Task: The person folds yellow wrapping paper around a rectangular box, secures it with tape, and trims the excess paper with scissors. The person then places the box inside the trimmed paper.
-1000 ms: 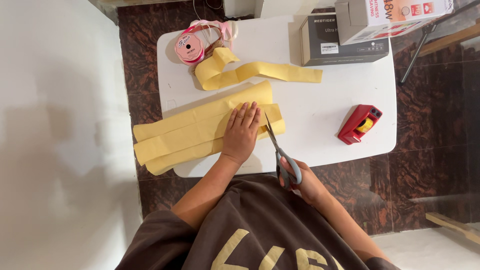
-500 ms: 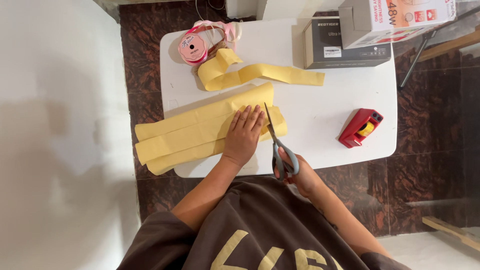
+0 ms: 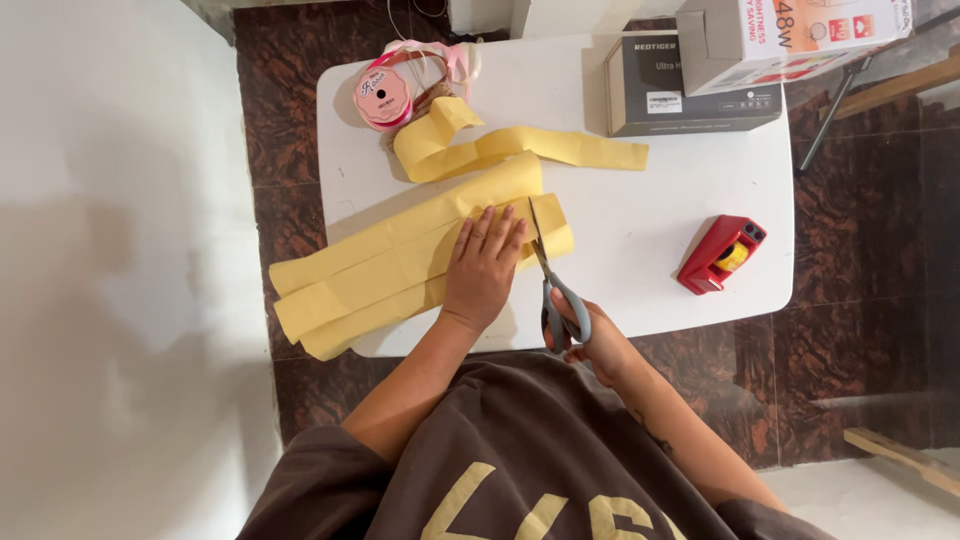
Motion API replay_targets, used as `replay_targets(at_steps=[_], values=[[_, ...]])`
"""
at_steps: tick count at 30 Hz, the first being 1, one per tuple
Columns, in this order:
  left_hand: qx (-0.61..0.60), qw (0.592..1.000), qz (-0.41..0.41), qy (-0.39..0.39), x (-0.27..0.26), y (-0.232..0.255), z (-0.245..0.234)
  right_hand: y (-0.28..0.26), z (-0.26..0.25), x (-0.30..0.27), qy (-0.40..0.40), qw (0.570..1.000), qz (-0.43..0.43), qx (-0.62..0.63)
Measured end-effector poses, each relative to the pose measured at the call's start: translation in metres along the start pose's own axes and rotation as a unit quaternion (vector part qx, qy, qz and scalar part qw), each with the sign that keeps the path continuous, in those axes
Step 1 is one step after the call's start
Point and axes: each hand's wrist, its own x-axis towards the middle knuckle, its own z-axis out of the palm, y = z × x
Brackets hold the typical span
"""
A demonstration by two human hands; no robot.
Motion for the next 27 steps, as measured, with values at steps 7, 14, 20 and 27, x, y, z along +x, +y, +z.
replay_targets(at_steps=[7,14,20,27], values=[[-0.046,0.997,-0.059,-0.014,0.01,-0.001,-0.008,0.0,-0.009,-0.005,-0.009,1.0,-0.015,0.002],[0.003,0.994,-0.091,-0.061,0.023,-0.007,0.002,-0.01,-0.019,-0.004,-0.038,0.998,-0.013,-0.046],[-0.008,0.997,-0.073,-0.038,0.017,-0.004,0.006,-0.03,-0.017,0.001,-0.028,0.995,-0.012,-0.092],[-0.018,0.995,-0.091,-0.03,0.022,-0.004,0.001,-0.036,-0.023,-0.004,-0.052,0.995,-0.005,-0.085]])
